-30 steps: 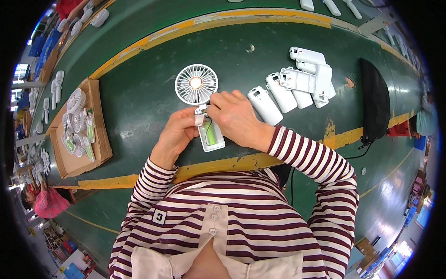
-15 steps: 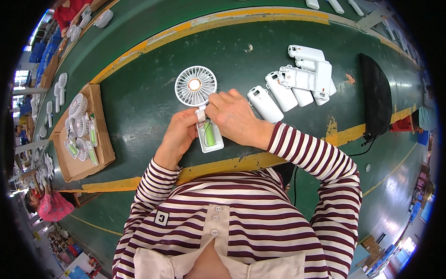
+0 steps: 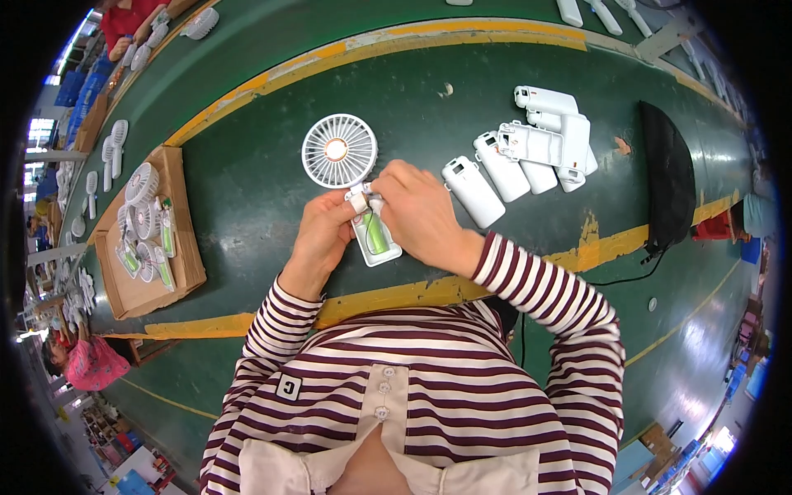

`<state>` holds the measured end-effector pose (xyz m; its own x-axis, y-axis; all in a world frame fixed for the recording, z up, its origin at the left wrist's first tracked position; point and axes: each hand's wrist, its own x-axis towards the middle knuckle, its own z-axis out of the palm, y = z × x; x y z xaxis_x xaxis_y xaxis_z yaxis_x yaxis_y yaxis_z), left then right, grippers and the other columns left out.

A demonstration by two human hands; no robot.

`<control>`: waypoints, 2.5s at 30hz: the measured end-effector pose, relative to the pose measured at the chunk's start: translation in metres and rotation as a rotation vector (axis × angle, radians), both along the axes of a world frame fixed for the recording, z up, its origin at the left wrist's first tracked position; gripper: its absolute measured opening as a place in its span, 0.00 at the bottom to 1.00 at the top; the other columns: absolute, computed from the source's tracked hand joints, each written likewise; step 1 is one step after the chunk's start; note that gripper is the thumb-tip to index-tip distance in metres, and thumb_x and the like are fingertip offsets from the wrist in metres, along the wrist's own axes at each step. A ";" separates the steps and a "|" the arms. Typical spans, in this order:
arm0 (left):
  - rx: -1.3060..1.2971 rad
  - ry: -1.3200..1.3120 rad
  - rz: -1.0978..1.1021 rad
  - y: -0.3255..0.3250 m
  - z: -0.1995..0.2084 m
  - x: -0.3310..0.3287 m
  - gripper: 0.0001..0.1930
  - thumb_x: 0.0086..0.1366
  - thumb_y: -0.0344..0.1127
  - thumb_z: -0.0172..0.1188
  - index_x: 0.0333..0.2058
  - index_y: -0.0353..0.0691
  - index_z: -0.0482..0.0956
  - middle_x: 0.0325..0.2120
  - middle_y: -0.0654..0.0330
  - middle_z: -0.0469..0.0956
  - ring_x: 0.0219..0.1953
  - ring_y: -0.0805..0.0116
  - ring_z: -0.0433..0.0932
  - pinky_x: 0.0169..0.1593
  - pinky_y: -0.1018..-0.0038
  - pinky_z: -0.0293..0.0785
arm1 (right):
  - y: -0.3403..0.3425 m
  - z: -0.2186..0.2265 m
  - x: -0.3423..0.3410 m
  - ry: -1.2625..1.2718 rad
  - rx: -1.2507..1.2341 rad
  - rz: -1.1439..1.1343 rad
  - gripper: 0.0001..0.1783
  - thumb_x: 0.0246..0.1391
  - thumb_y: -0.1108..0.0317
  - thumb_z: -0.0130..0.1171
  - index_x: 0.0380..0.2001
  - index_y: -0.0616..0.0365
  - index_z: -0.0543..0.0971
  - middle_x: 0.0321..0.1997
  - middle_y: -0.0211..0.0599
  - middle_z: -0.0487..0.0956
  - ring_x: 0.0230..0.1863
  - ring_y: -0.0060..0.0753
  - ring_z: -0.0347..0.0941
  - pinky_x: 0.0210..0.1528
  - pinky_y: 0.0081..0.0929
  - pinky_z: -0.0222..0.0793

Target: The person assembles portable electric fans by fitting the internal wiring and circuit boards into the handle casings, snapping the back covers closed by hand, and placing the assembled fans onto a conveyor belt.

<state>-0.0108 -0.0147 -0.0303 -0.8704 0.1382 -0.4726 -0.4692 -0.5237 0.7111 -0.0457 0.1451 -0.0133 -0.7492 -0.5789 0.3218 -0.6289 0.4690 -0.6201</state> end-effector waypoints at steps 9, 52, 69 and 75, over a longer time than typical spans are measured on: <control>-0.010 0.165 0.130 0.008 0.010 0.002 0.12 0.56 0.27 0.58 0.40 0.31 0.74 0.34 0.58 0.78 0.32 0.76 0.74 0.35 0.81 0.70 | -0.011 -0.015 0.017 -0.739 -0.579 -0.286 0.23 0.41 0.73 0.58 0.43 0.73 0.68 0.33 0.38 0.73 0.30 0.26 0.69 0.33 0.21 0.68; -0.128 -0.081 0.057 0.002 0.004 -0.001 0.08 0.54 0.27 0.55 0.33 0.30 0.76 0.25 0.61 0.77 0.25 0.76 0.75 0.27 0.83 0.71 | 0.026 0.005 0.022 0.132 0.131 0.264 0.27 0.40 0.66 0.58 0.47 0.61 0.68 0.46 0.40 0.71 0.43 0.39 0.67 0.45 0.34 0.61; 0.027 -0.160 -0.001 0.012 0.008 -0.003 0.13 0.59 0.29 0.49 0.40 0.26 0.70 0.35 0.49 0.76 0.37 0.61 0.78 0.42 0.68 0.75 | 0.065 0.000 0.035 0.125 0.566 -0.602 0.28 0.36 0.69 0.63 0.45 0.62 0.69 0.44 0.43 0.71 0.40 0.45 0.68 0.39 0.33 0.68; 0.038 -0.154 0.003 0.009 0.008 -0.002 0.12 0.59 0.30 0.50 0.40 0.27 0.70 0.35 0.50 0.76 0.36 0.62 0.78 0.41 0.70 0.75 | 0.060 0.006 0.028 0.131 0.550 -0.558 0.29 0.31 0.68 0.63 0.42 0.65 0.70 0.35 0.43 0.72 0.33 0.43 0.68 0.33 0.34 0.67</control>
